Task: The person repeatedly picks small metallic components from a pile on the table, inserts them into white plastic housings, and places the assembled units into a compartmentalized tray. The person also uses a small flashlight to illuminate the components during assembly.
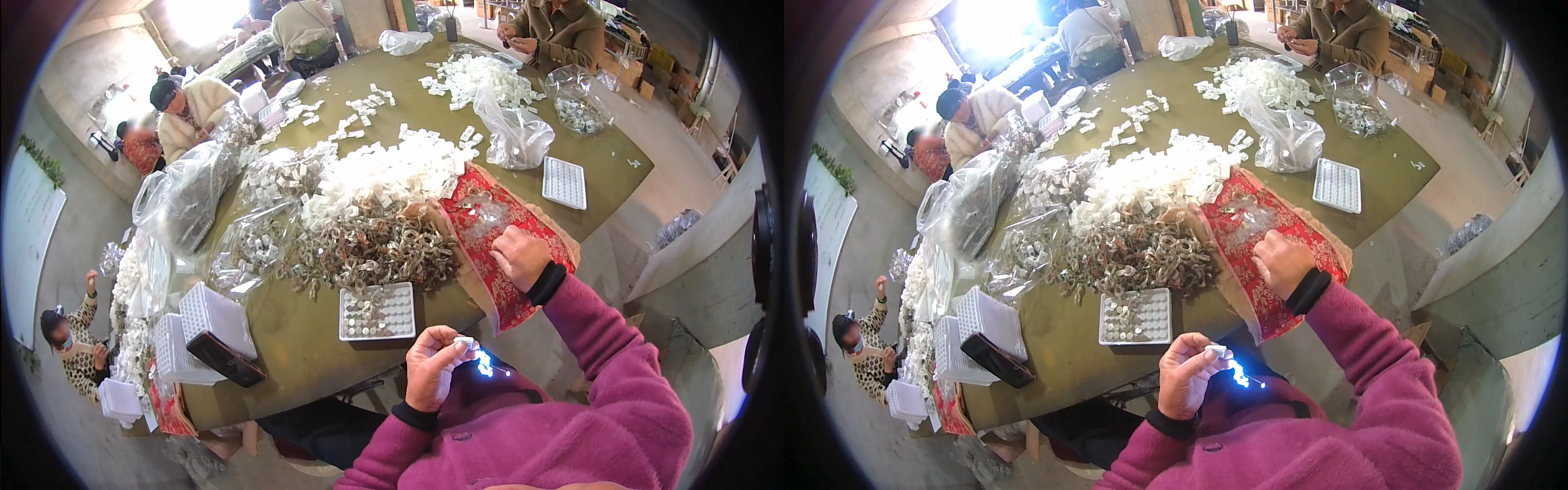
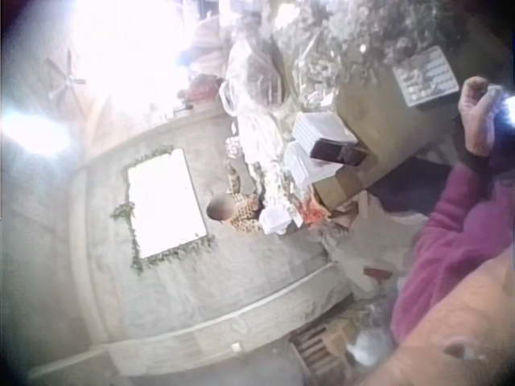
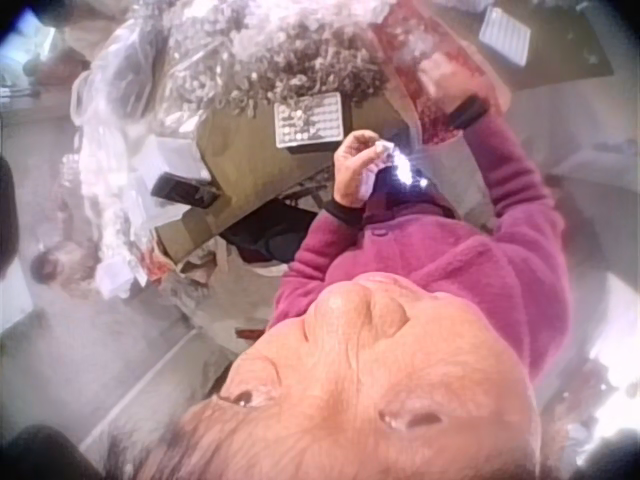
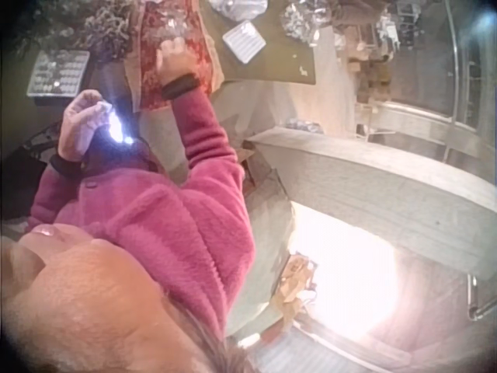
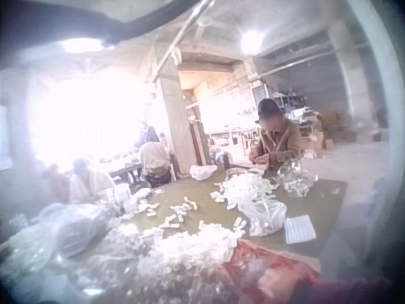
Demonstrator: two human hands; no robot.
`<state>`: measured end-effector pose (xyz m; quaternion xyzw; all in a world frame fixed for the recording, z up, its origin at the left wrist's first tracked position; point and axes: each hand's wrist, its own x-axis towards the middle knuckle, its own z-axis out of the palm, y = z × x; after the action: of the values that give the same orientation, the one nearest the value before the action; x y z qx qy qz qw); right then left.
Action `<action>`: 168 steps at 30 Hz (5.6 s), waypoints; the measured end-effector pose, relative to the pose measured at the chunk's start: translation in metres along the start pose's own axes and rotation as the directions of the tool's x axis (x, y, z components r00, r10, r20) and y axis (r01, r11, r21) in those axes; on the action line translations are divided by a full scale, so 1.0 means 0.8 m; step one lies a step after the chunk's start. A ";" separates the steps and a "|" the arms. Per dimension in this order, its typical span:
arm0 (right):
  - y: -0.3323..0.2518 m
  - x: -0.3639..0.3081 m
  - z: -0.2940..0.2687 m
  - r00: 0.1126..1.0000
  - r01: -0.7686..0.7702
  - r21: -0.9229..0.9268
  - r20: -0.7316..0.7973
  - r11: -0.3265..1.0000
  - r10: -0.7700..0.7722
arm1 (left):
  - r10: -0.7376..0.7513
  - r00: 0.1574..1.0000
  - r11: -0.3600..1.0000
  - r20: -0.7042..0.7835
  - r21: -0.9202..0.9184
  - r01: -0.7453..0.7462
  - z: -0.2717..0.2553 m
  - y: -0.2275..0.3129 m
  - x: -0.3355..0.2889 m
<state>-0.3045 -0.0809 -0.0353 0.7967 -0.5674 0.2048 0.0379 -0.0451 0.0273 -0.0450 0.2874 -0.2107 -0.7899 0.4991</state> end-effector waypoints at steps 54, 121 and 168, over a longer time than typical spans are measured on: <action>-0.171 -0.063 -0.049 0.998 -0.044 0.802 0.057 0.595 -0.003 | 0.078 0.996 0.930 -0.034 -0.358 -0.085 -0.032 0.000 -0.038; -0.091 0.066 -0.057 0.907 0.421 0.539 -0.276 0.729 -0.319 | 0.559 0.732 0.194 0.389 0.797 -0.572 0.041 0.108 0.049; -0.110 -0.011 -0.018 0.980 -0.188 0.982 0.189 0.027 -0.061 | 0.329 0.832 0.212 0.447 0.823 -0.527 0.037 0.123 0.043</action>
<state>-0.2297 -0.0375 -0.0103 0.5857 -0.2998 0.4712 -0.5874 -0.0109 -0.0431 0.0295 0.3759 -0.7313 -0.3794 0.4242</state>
